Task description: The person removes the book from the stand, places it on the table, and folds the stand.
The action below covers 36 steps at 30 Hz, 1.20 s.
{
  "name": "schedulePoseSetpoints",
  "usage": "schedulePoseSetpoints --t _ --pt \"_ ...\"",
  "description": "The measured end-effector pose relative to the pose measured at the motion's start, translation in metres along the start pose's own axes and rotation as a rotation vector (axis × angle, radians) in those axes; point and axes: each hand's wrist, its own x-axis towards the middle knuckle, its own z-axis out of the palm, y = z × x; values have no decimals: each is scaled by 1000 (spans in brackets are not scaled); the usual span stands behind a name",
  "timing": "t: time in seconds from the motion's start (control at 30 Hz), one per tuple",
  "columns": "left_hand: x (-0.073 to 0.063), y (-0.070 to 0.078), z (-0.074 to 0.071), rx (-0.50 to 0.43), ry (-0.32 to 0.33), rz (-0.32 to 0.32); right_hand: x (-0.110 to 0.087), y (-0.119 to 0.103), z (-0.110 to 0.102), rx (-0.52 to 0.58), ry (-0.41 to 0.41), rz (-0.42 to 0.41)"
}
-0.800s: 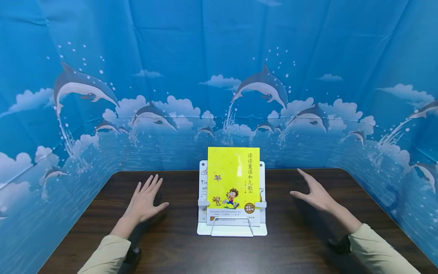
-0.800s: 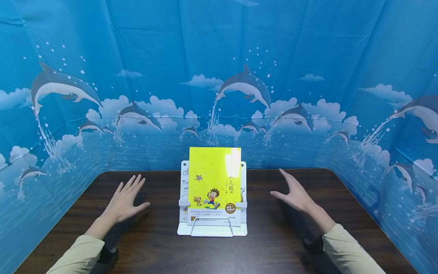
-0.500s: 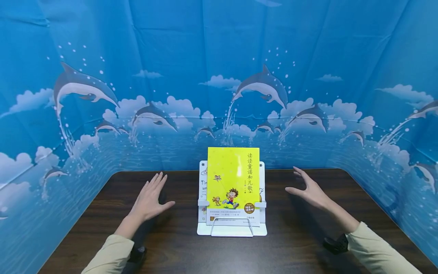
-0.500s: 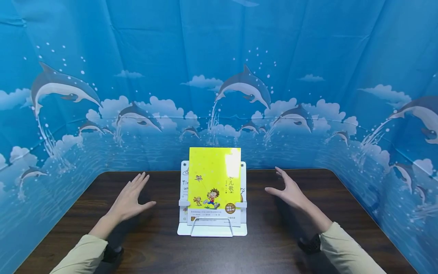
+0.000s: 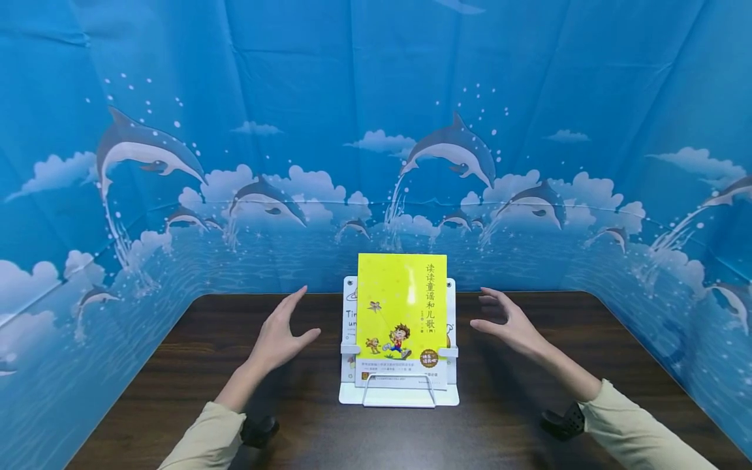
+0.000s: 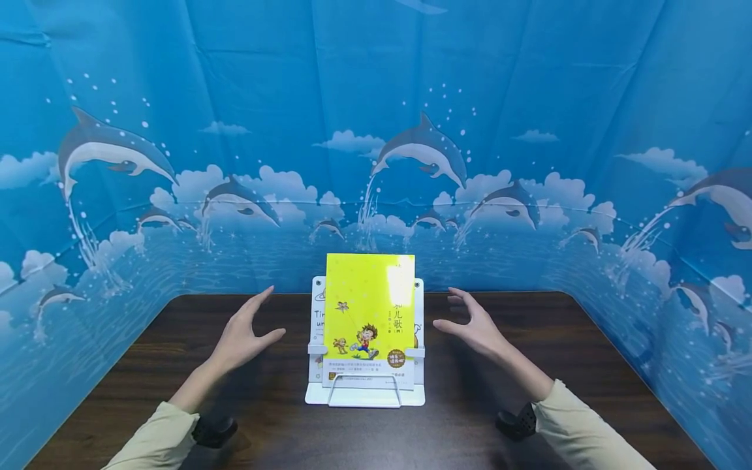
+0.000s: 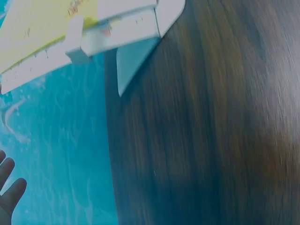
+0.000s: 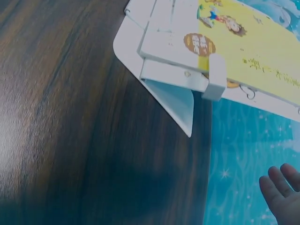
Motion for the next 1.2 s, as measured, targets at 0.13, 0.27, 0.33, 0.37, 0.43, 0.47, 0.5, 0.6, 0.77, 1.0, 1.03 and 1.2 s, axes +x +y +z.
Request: schedulePoseSetpoints --t 0.13,0.27,0.33,0.37,0.43,0.47,0.5,0.6,0.77,1.0,1.03,1.2 --pt "1 11 4 -118 39 13 3 -3 9 15 26 -22" --pt "2 22 9 -214 48 11 4 -8 18 46 32 -49" --pt "2 27 12 -239 43 16 5 -11 22 57 29 -63" --pt "3 29 13 -244 40 22 5 -12 25 59 25 -69" --pt "4 33 17 -243 36 38 6 -14 30 64 15 -83" --pt "4 35 19 -245 38 48 6 -15 32 71 9 -88" --pt "5 36 21 -246 38 56 6 -16 34 81 3 -92" --pt "6 39 27 -253 38 63 6 -20 39 105 -12 -98" --pt "6 42 39 -278 40 44 7 -25 47 98 -21 -77" --pt "6 49 54 -299 35 3 8 -23 54 84 29 -62" --pt "7 49 56 -305 35 -2 8 -22 55 82 39 -64" --pt "7 49 65 -321 60 -35 10 -20 60 64 76 -57"
